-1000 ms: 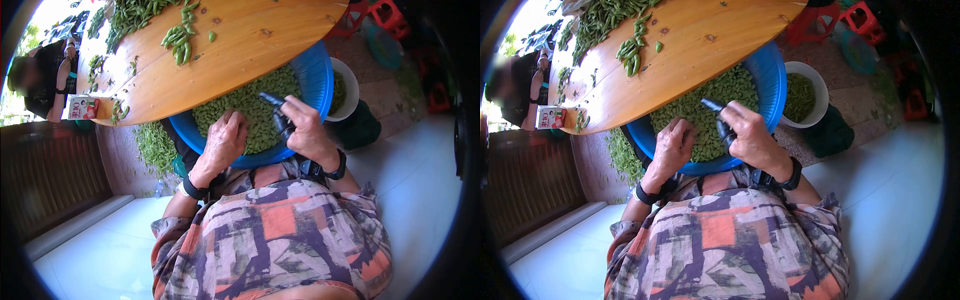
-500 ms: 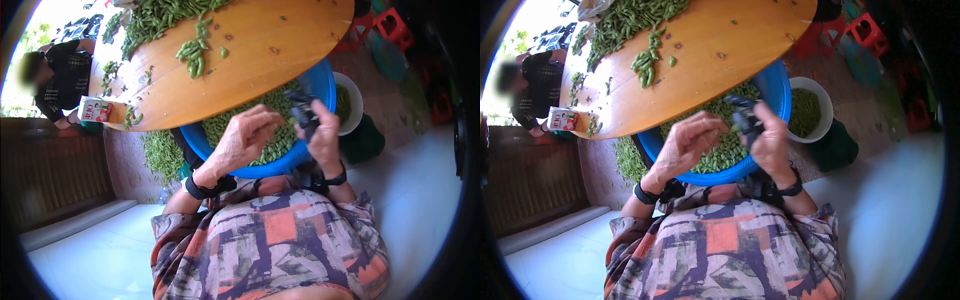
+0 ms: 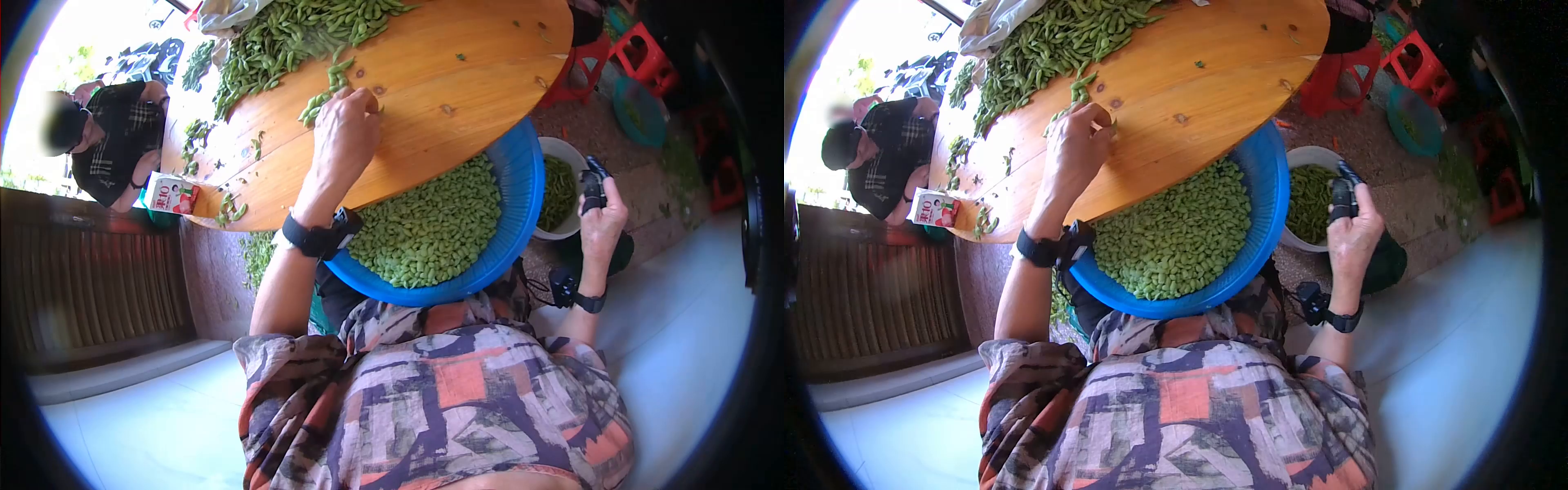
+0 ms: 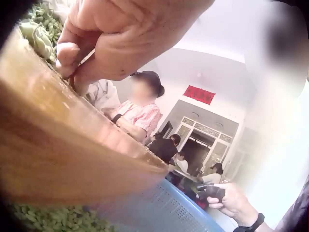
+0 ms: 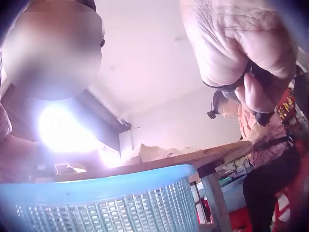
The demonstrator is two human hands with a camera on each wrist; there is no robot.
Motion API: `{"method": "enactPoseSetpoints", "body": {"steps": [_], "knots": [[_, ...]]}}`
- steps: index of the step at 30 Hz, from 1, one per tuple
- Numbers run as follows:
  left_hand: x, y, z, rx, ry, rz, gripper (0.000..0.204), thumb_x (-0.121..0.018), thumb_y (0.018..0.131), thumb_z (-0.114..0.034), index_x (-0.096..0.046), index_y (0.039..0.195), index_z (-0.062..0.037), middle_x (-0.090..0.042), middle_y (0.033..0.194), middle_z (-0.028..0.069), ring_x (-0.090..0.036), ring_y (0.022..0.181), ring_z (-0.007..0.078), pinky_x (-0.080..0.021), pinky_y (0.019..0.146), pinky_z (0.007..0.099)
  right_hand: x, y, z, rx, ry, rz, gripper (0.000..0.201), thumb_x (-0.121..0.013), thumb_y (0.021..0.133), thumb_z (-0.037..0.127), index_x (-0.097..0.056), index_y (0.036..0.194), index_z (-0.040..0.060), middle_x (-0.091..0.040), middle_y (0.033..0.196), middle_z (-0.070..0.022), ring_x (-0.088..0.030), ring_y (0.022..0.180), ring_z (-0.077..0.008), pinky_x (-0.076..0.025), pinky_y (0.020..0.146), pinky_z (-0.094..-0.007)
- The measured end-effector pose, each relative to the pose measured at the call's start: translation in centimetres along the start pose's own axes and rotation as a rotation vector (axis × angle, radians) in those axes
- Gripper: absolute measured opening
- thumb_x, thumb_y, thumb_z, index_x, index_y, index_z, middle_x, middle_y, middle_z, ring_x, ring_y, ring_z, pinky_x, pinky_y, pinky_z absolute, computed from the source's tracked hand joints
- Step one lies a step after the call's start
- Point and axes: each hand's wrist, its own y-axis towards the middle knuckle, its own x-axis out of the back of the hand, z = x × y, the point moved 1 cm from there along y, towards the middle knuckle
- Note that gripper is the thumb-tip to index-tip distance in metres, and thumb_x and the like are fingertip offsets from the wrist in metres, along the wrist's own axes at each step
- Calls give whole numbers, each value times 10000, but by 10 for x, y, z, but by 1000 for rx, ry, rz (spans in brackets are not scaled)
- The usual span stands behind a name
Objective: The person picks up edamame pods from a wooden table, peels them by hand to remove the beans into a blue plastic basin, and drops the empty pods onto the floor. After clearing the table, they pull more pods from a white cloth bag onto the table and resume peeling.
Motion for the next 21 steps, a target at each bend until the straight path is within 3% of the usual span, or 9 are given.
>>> {"method": "enactPoseSetpoints", "body": {"steps": [1, 3, 4, 5, 7, 9, 13, 17, 21], "knots": [[7, -2, -12, -2, -2, 4, 89, -628, 805, -5, -652, 890, 0, -658, 796, 125, -637, 689, 233, -502, 676, 360, -9, -4, 11, -24, 200, 42, 161, -511, 940, 52, -664, 966, 6, -638, 758, -1, -559, 619, -77, -456, 579, -228], [21, -19, -37, 294, -567, 194, 40, -643, 824, -32, -651, 862, -21, -659, 813, 112, -617, 661, 168, -492, 603, 324, -20, -19, 36, 6, 457, 231, 190, -495, 966, 105, -655, 953, 3, -621, 741, 15, -529, 588, -45, -431, 529, -203], [23, -32, -42, 325, -794, 288, 54, -625, 858, 16, -649, 901, -8, -651, 800, 57, -569, 627, 76, -463, 558, 235, -25, -25, 50, -29, 574, 401, 209, -493, 974, 138, -648, 934, 4, -607, 713, 17, -525, 578, -38, -422, 508, -201], [25, -45, -50, 327, -798, 296, 54, -625, 858, 16, -649, 901, -8, -651, 800, 57, -569, 627, 76, -463, 558, 235, -30, -31, 64, -65, 690, 571, 233, -491, 981, 170, -641, 915, 5, -593, 686, 19, -521, 567, -31, -413, 486, -198], [26, -70, -68, 326, -1151, 367, 61, -597, 878, 53, -633, 910, 16, -636, 776, 27, -574, 637, 69, -469, 574, 214, -44, -45, 88, -199, 822, 789, 250, -494, 975, 204, -629, 882, 16, -557, 635, 31, -508, 540, -28, -401, 469, -202], [18, -91, -70, 405, -1221, 404, 71, -616, 894, 51, -626, 959, 24, -629, 781, 46, -593, 655, 97, -484, 588, 225, -57, -59, 95, -152, 798, 922, 206, -500, 952, 161, -629, 872, 22, -540, 611, 33, -495, 528, -29, -382, 464, -198], [4, -118, -68, 498, -1390, 225, 219, -630, 876, 82, -571, 1072, 5, -650, 853, 66, -603, 676, 97, -497, 573, 227, -64, -67, 102, -319, 871, 999, 135, -515, 911, 87, -625, 860, 28, -540, 618, 26, -485, 533, -26, -365, 463, -196], [-4, -130, -76, 508, -1289, 158, 301, -632, 844, 106, -514, 1098, -5, -646, 868, 63, -567, 659, 67, -446, 534, 196, -69, -71, 95, -259, 818, 999, 161, -485, 918, 80, -631, 881, 23, -531, 618, 29, -473, 539, -21, -362, 470, -192], [-9, -132, -73, 577, -1429, 195, 323, -652, 835, 105, -497, 1095, -8, -621, 813, 43, -556, 628, 71, -441, 512, 213, -68, -71, 97, -249, 815, 1005, 178, -473, 913, 73, -644, 916, 23, -532, 625, 30, -471, 543, -21, -367, 477, -195]]}}
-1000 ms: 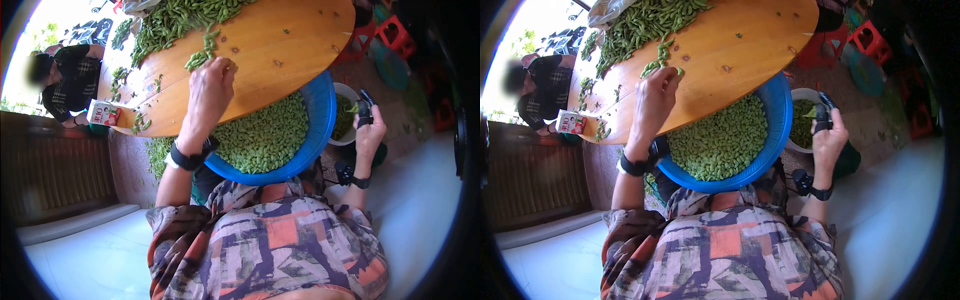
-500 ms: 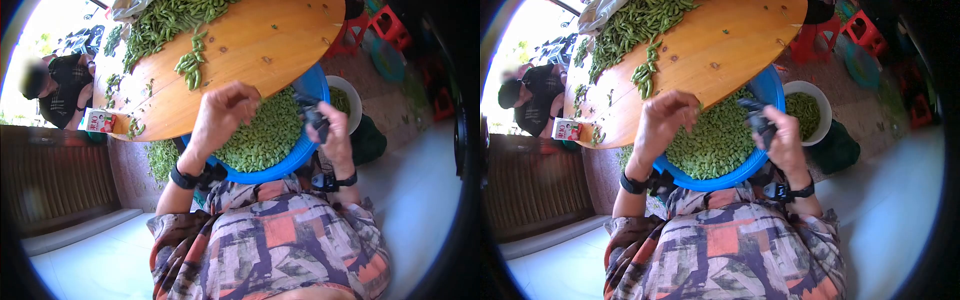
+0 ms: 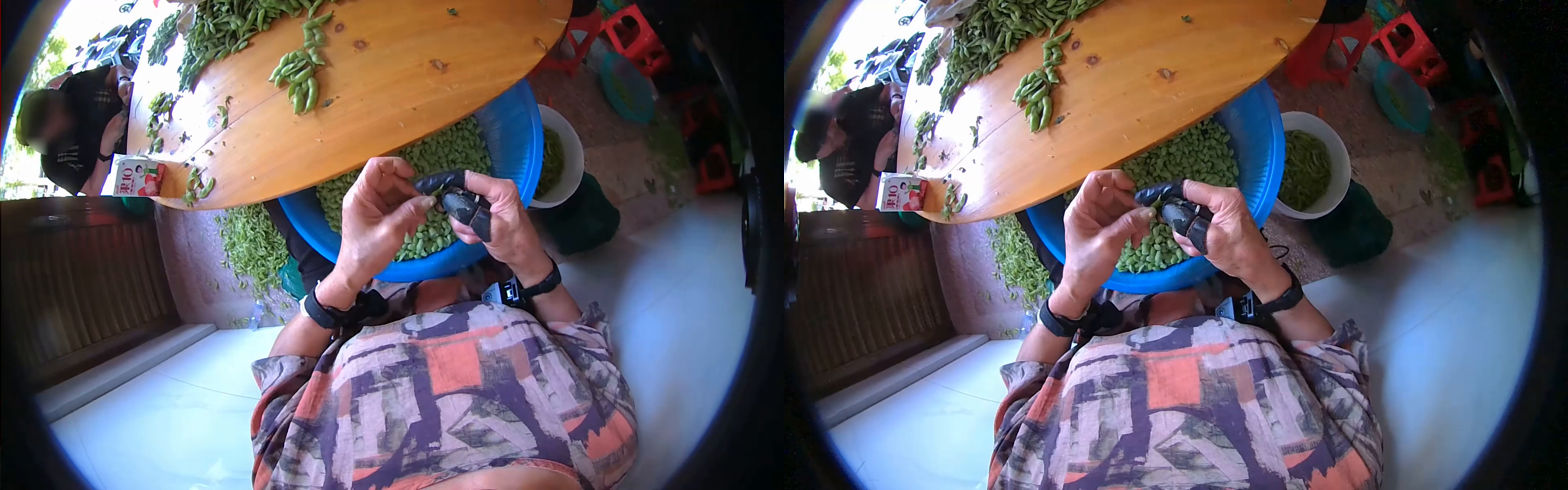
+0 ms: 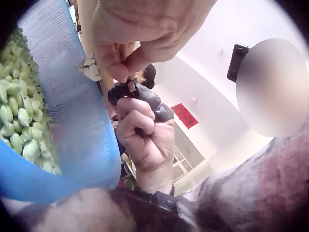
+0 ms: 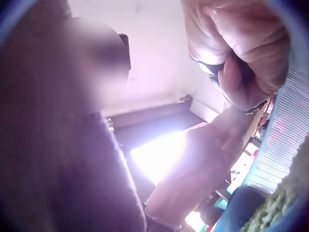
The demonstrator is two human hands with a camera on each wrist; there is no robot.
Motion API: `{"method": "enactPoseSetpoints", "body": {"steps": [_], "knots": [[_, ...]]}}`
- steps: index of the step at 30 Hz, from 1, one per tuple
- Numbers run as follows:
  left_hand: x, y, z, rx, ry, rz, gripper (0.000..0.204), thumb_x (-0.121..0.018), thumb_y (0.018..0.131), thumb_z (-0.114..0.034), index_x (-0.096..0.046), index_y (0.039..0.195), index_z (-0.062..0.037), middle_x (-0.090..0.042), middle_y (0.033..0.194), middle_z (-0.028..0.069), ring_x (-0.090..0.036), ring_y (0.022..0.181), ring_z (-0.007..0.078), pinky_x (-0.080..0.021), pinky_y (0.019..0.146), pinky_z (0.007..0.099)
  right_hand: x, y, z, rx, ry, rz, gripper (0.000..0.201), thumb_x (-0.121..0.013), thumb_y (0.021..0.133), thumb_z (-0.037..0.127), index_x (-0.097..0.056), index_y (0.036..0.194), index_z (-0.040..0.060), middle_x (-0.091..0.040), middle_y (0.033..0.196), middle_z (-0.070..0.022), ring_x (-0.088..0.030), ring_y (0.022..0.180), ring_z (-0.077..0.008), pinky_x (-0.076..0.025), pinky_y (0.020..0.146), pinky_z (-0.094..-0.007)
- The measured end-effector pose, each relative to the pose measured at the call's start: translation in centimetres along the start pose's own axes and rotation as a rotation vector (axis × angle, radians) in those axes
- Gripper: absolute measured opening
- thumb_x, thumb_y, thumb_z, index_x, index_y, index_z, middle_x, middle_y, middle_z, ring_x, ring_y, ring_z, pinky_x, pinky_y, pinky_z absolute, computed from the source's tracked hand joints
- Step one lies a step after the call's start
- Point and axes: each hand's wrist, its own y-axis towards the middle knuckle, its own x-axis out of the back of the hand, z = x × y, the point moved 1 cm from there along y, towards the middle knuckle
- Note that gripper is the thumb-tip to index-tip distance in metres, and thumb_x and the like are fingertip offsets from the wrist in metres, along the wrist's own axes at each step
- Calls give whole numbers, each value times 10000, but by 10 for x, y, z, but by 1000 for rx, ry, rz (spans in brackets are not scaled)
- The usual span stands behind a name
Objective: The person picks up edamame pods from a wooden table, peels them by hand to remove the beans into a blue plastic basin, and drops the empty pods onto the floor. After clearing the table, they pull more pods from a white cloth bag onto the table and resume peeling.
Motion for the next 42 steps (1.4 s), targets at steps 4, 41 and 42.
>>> {"method": "enactPoseSetpoints", "body": {"steps": [4, 41, 42], "knots": [[11, 5, 6, 340, -497, 164, 388, -701, 817, 54, -472, 1125, -1, -606, 766, 63, -559, 561, 144, -385, 453, 238, 4, -1, -1, -6, -24, 52, 169, -506, 880, 52, -654, 960, 30, -552, 660, 7, -502, 562, -54, -387, 501, -214], [-10, 3, 2, -45, 179, 73, 429, -575, 874, 119, -437, 1265, 12, -668, 949, 106, -675, 780, 170, -561, 695, 284, -1, 10, -3, 421, -549, -258, 292, -585, 779, -13, -626, 1068, -22, -549, 808, -133, -570, 729, -267, -455, 663, -341], [-15, 5, -2, -70, 228, 120, 456, -558, 875, 126, -419, 1294, 11, -670, 964, 107, -674, 783, 174, -563, 718, 288, 1, 11, -1, 459, -627, -300, 285, -583, 786, -8, -628, 1068, -21, -552, 805, -123, -570, 729, -252, -455, 665, -338]]}}
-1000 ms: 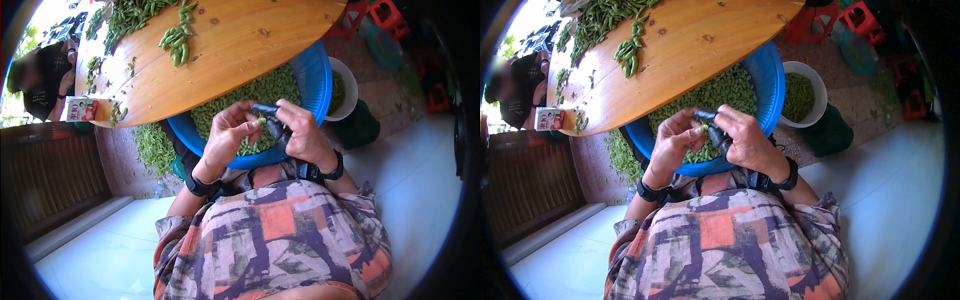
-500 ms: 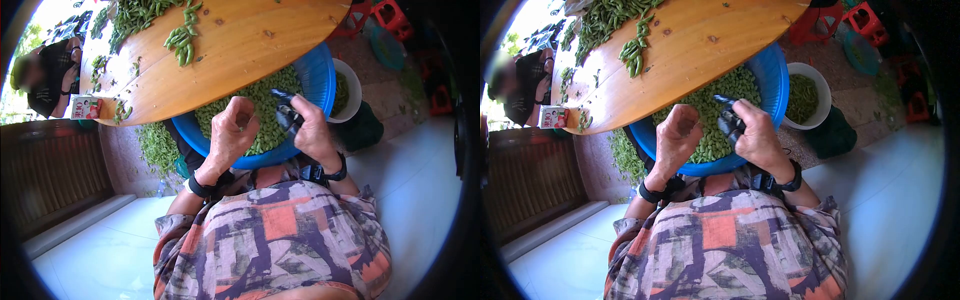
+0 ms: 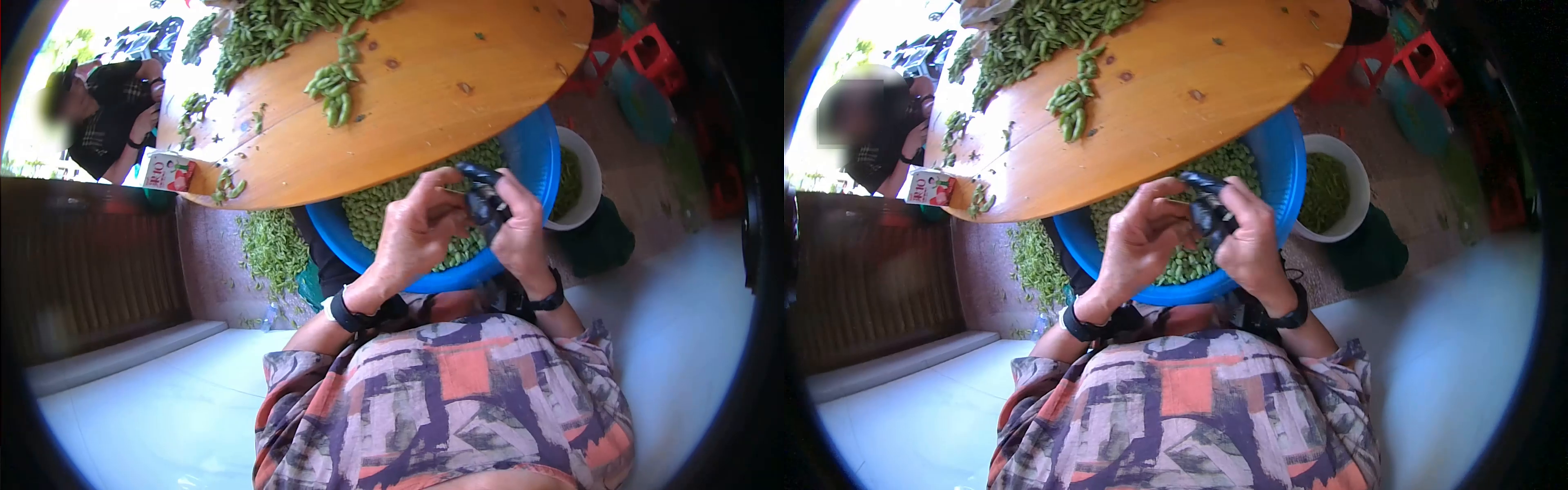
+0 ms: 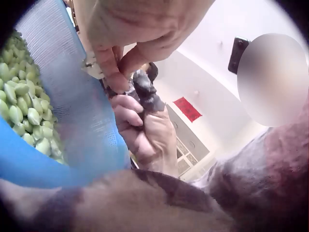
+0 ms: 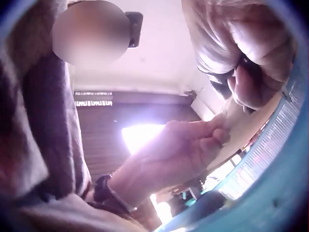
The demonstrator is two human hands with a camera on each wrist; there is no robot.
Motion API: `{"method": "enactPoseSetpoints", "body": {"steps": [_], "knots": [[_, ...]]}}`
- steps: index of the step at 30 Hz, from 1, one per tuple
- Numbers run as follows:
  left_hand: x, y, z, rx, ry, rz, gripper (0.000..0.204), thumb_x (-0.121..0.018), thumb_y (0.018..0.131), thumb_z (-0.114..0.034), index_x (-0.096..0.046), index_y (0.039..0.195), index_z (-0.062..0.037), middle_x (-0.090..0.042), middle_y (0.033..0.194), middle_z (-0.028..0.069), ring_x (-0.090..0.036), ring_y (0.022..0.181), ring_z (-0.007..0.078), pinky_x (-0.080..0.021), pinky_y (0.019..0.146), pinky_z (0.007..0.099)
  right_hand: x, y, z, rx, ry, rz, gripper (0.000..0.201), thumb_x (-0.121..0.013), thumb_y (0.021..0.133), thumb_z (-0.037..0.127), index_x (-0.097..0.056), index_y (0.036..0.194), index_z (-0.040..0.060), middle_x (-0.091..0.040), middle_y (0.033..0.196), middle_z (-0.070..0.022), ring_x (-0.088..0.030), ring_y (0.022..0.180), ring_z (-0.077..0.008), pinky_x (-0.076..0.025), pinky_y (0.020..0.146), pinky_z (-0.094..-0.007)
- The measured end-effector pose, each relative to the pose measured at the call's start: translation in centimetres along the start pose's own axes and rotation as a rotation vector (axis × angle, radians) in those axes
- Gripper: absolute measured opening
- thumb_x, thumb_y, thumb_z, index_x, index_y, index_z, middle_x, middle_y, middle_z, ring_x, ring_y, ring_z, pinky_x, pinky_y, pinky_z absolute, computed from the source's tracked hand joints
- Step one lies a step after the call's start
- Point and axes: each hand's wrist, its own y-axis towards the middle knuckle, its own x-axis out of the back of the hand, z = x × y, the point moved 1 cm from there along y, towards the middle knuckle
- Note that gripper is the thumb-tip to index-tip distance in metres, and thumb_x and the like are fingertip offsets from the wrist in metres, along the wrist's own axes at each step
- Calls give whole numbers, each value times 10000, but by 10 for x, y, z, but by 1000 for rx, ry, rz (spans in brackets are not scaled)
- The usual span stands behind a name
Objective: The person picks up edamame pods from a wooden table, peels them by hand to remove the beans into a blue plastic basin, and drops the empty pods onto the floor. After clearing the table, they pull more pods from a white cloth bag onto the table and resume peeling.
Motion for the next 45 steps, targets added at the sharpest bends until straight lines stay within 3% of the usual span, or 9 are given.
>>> {"method": "enactPoseSetpoints", "body": {"steps": [1, 3, 8, 17, 24, 26, 30, 41, 45], "knots": [[-3, 1, -7, -66, 19, -27, 393, -562, 868, 112, -500, 1241, 2, -680, 946, 110, -672, 774, 172, -559, 708, 289, 3, 3, 2, 53, 10, -107, 244, -580, 787, -6, -629, 1025, -22, -547, 795, -109, -563, 720, -241, -453, 668, -329], [17, 12, -19, -244, 366, -94, 336, -577, 860, 101, -555, 1178, -5, -683, 928, 113, -674, 764, 176, -556, 692, 289, 24, -2, -5, -380, 402, -209, 161, -549, 871, 106, -645, 968, 21, -582, 810, -32, -567, 713, -153, -472, 663, -291], [96, 47, -46, -447, 1054, -511, 91, -657, 847, -64, -702, 901, -7, -645, 805, 125, -637, 632, 228, -504, 584, 320, 93, 4, -40, -120, -480, -456, 292, -497, 797, -57, -636, 1050, -11, -657, 830, -140, -613, 765, -143, -503, 729, -303], [122, 70, -44, -145, 1208, -499, 143, -675, 798, -134, -707, 897, -35, -625, 957, 146, -627, 872, 346, -497, 764, 420, 92, -2, -42, -123, -504, -392, 300, -514, 824, -48, -632, 1098, -11, -641, 845, -217, -646, 803, -214, -505, 759, -350], [100, 50, -51, -313, 843, -481, 95, -649, 823, -26, -671, 913, -9, -626, 906, 91, -617, 795, 194, -496, 692, 300, 46, 4, -13, -235, 120, -168, 177, -496, 936, 41, -649, 1014, 0, -636, 777, -5, -531, 629, -36, -440, 556, -199], [79, 35, -49, -191, 279, -278, 85, -618, 877, -4, -638, 959, 2, -619, 837, 41, -584, 727, 100, -477, 634, 236, 28, 4, 5, -369, 486, -73, 199, -462, 957, 61, -630, 1019, -24, -587, 713, -1, -518, 591, -39, -421, 514, -190], [30, 9, -25, -30, 23, -94, 60, -620, 920, -4, -611, 979, -12, -603, 743, -15, -552, 650, 51, -452, 576, 203, 8, 9, 6, -459, 884, 288, 211, -518, 967, 135, -587, 1010, -60, -493, 649, 20, -441, 532, -36, -354, 467, -185], [14, -2, 8, -321, 449, -188, 93, -655, 864, 38, -575, 850, -6, -620, 745, 42, -600, 640, 74, -481, 597, 235, 1, -1, -1, -371, 809, 266, 364, -604, 954, 337, -601, 988, -26, -487, 645, 31, -444, 543, -32, -352, 481, -176], [17, -5, 11, -50, -197, -19, 210, -677, 874, 2, -511, 1000, -24, -632, 786, 66, -586, 590, 113, -453, 524, 235, 8, 0, -2, -417, 709, 345, 309, -555, 969, 282, -600, 997, -23, -489, 633, 32, -449, 537, -32, -350, 478, -178]]}}
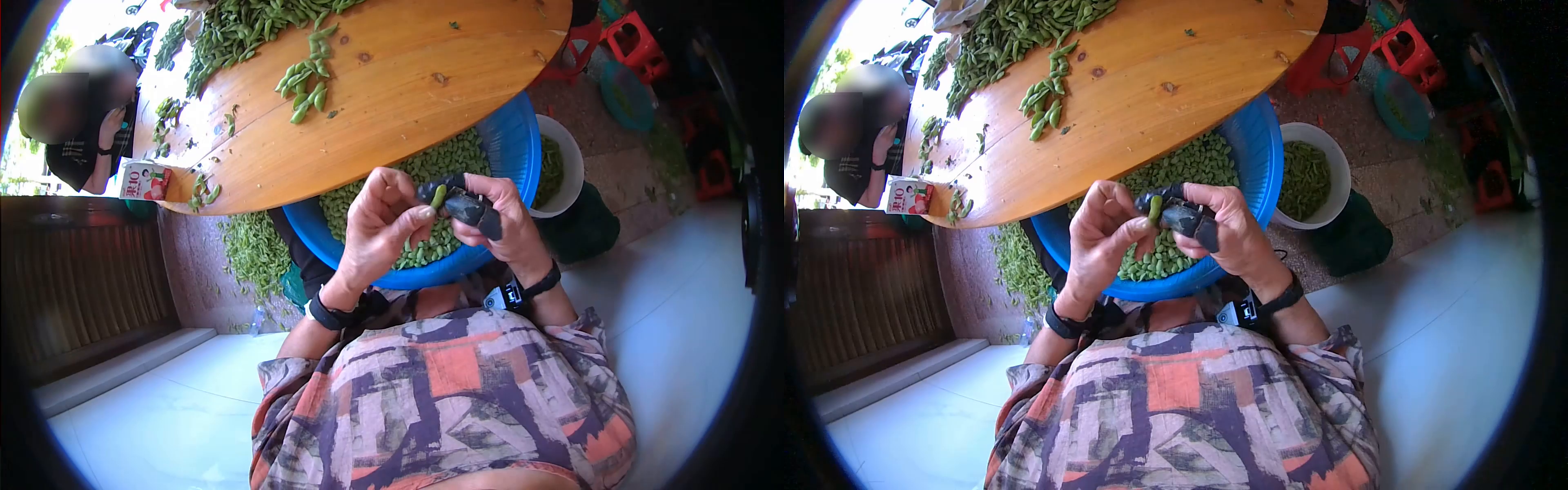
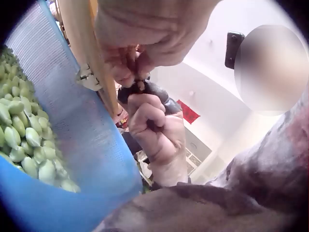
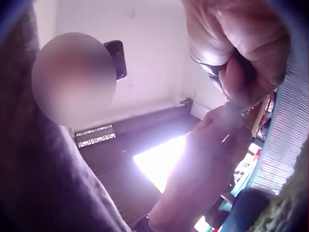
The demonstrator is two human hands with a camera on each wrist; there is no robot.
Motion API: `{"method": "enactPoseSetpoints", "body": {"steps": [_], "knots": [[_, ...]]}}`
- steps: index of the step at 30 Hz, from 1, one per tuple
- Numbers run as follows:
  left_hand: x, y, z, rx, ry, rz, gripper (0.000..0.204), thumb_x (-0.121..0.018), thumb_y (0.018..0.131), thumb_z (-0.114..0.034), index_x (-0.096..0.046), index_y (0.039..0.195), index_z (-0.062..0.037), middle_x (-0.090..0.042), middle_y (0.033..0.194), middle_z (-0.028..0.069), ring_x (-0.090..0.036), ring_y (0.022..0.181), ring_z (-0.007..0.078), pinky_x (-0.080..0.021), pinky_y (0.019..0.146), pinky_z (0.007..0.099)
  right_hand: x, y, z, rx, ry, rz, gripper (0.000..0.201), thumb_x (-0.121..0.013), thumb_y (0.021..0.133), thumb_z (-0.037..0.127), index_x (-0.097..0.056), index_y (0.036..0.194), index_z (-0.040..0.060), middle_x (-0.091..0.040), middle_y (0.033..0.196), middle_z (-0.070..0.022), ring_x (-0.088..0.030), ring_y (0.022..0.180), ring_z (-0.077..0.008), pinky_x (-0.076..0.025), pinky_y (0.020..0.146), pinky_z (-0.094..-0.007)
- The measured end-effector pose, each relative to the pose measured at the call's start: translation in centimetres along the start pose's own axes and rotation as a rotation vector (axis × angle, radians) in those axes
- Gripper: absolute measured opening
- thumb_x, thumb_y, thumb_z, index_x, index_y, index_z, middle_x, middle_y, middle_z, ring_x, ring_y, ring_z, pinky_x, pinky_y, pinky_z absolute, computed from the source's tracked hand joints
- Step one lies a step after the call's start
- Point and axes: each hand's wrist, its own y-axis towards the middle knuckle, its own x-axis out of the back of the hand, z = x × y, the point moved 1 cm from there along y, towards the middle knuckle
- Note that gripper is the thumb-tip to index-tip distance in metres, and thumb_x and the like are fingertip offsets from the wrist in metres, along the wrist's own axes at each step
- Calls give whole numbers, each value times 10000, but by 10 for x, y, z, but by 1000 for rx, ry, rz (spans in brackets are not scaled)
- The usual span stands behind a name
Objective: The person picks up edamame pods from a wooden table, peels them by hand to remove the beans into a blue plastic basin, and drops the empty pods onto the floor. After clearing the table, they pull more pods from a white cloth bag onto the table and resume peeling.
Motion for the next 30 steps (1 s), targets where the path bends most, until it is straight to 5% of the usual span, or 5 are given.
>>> {"method": "enactPoseSetpoints", "body": {"steps": [2, 7, 12, 18, 30], "knots": [[4, 3, 5, 164, -443, 127, 380, -705, 877, -99, -440, 1141, -33, -652, 885, 152, -543, 501, 147, -378, 409, 238, 5, 0, -12, -84, 468, 180, 258, -494, 981, 216, -608, 987, -15, -506, 631, 23, -454, 535, -29, -350, 471, -184], [6, 5, 17, 303, -688, 217, 403, -688, 904, -188, -458, 1191, -22, -647, 889, 135, -554, 529, 144, -392, 435, 230, 3, 0, -6, -99, 284, 105, 143, -534, 938, 112, -621, 942, -3, -523, 640, 1, -474, 530, -55, -364, 486, -202], [1, 9, 6, 225, 6, 136, 310, -668, 929, -195, -530, 1142, -19, -611, 790, 38, -575, 640, 108, -449, 546, 231, -11, -2, 6, 160, -584, -61, 97, -590, 826, -3, -616, 914, -33, -564, 735, -134, -568, 706, -178, -457, 662, -331], [7, 6, -6, -82, 818, 210, 286, -467, 1001, -98, -562, 1240, 26, -694, 766, 114, -617, 603, 111, -512, 595, 280, -3, -2, -2, 78, -574, -91, 205, -515, 731, -89, -608, 907, -41, -564, 755, -158, -554, 678, -247, -454, 653, -336], [-10, 9, 15, 228, 33, -54, 308, -381, 963, -68, -565, 1185, 43, -622, 848, 49, -502, 665, 73, -425, 564, 231, -27, 8, -26, 414, -964, -339, 263, -570, 680, -61, -564, 941, -39, -531, 849, -204, -565, 784, -438, -466, 662, -475]]}}
